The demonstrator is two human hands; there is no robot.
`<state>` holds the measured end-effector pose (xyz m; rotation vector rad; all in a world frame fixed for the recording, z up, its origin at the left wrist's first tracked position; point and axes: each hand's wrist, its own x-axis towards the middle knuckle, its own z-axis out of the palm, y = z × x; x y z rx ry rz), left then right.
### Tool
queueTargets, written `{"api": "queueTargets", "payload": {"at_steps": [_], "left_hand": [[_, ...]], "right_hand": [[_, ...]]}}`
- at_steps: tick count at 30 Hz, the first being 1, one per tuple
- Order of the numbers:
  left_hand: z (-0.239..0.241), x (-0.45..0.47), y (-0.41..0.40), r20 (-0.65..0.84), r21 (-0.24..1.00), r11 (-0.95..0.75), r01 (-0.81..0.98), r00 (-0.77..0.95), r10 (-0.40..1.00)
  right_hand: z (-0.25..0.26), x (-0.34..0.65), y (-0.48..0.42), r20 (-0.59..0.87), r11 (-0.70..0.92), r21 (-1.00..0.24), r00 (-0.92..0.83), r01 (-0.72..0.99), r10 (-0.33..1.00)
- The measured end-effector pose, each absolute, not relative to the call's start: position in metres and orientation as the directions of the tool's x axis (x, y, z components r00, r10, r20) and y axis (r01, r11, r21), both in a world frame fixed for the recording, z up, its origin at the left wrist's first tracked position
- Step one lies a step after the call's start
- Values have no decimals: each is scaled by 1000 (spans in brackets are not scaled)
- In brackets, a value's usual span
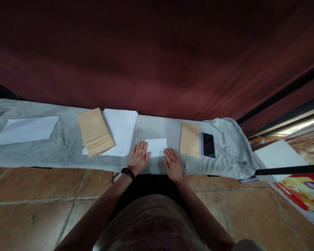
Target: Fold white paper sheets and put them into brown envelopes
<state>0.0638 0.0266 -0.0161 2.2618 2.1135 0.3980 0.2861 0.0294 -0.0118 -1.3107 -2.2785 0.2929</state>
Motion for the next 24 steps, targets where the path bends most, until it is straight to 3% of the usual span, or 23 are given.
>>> {"api": "queueTargets", "payload": {"at_steps": [6,24], "left_hand": [[-13,64,27,172,188,-86,978,53,984],[-16,63,27,133,147,-82,986,62,989]], "right_hand": [[-8,259,48,228,600,-324,-555,731,800],[-19,267,121,142,505,-209,-485,838,863]]}}
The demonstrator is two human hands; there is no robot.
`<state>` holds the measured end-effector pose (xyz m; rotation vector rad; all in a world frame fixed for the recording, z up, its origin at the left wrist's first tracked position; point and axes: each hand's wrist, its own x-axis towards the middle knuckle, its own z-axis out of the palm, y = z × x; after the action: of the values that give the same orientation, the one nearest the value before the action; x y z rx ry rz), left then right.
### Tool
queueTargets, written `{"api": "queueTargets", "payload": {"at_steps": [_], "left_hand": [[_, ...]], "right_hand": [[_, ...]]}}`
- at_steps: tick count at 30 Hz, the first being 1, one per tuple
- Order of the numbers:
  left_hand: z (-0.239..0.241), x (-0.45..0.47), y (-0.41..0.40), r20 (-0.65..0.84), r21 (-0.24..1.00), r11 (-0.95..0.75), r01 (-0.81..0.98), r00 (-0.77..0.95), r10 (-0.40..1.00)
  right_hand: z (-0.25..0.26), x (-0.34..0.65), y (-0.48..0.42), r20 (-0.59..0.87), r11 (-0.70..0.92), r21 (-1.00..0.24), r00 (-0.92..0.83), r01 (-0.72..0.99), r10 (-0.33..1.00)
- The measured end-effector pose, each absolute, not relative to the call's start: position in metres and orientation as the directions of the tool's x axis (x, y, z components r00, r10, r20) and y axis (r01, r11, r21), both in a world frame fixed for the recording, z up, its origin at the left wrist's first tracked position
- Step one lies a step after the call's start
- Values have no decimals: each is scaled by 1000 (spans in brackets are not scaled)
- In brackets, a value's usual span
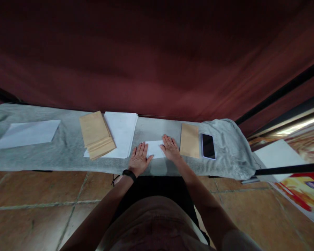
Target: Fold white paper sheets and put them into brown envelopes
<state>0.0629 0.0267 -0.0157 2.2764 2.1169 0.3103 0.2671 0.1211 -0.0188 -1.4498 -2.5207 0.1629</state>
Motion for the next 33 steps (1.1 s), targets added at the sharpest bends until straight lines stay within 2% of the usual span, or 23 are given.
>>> {"api": "queueTargets", "payload": {"at_steps": [9,14,19,21,25,29,33], "left_hand": [[-16,63,27,164,189,-81,979,50,985],[-17,65,26,181,208,-73,975,35,983],[-16,81,29,201,219,-10,976,-35,979],[-14,95,32,195,231,-36,972,-10,981],[-12,127,43,133,279,-201,939,169,977],[-13,136,51,94,306,-187,934,166,982],[-13,120,50,107,270,-204,941,181,978]], "right_hand": [[-14,262,107,209,426,-263,-379,866,901],[-17,259,59,244,565,-270,-513,779,823],[-17,261,40,247,485,-245,-430,839,868],[-17,261,41,241,475,-231,-423,849,873],[-19,263,43,192,501,-188,-469,845,862],[-20,265,43,170,513,-169,-488,842,856],[-20,263,42,203,485,-181,-450,856,870]]}}
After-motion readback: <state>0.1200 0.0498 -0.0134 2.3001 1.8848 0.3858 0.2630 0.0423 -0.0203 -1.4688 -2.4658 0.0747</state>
